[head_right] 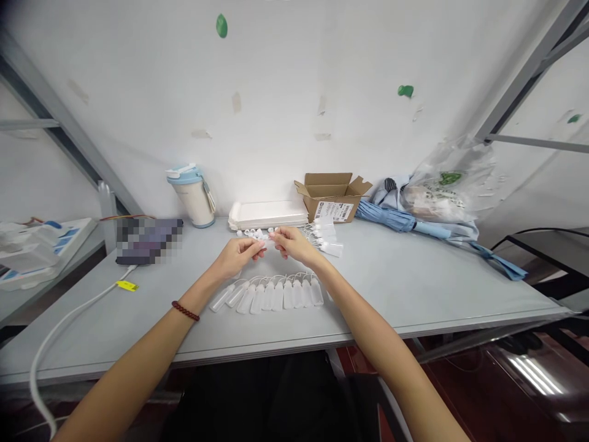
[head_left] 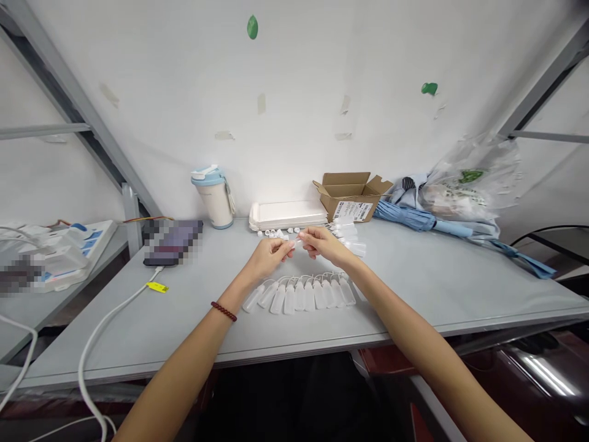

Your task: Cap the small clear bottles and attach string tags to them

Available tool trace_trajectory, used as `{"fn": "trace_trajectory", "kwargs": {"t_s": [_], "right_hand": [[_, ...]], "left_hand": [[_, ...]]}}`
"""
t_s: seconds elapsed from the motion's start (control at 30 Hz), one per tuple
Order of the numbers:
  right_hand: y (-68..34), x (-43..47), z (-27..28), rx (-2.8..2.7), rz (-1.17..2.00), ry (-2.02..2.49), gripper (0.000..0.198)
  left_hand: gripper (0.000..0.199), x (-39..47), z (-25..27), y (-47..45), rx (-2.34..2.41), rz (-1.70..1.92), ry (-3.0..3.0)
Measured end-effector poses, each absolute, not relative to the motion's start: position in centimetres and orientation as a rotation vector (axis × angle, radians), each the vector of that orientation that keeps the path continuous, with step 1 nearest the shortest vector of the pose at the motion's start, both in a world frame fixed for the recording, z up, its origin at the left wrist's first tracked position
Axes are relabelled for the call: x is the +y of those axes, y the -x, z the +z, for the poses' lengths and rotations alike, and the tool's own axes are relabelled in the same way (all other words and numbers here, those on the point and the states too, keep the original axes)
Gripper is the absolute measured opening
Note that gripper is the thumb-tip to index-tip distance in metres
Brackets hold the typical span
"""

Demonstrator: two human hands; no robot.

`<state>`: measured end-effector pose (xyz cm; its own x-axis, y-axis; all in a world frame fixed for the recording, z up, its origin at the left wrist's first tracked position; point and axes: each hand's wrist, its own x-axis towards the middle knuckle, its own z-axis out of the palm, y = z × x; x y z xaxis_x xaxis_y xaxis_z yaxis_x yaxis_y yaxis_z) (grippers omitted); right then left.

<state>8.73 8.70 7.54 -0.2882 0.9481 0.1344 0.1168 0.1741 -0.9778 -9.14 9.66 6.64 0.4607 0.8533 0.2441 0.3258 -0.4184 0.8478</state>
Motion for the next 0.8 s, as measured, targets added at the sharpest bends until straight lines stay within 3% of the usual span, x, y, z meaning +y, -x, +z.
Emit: {"fn": "trace_trajectory", "kwargs": {"t_s": [0.3, 0.47, 0.57, 0.67, 0.8], "right_hand": [[-8.9, 8.6, 7.7, -1.485, 1.385, 1.104, 0.045], [-9.2, 8.6, 8.0, -1.444, 1.408, 1.134, 0.043], [-10.5, 9.1, 8.3, -1.384, 1.242, 1.178, 0.037], [-12.6, 10.0, 8.3, -1.358, 0.880, 1.286, 0.030], [-15.4, 11.2, 7.9, -1.340, 0.572, 1.462, 0.021]], "left_hand": [[0.026, 9.5, 6.0, 8.7, 1.087, 1.022, -2.438], [0.025, 10.0, 6.4, 9.1, 1.060, 1.022, -2.326], [0.025, 11.6, 6.5, 10.8, 1.173, 1.120, -2.120], [0.027, 13.8, 6.0, 13.2, 1.457, 1.182, -1.998], [0.025, 15.7, 4.5, 14.9, 1.688, 1.070, -2.078]]}}
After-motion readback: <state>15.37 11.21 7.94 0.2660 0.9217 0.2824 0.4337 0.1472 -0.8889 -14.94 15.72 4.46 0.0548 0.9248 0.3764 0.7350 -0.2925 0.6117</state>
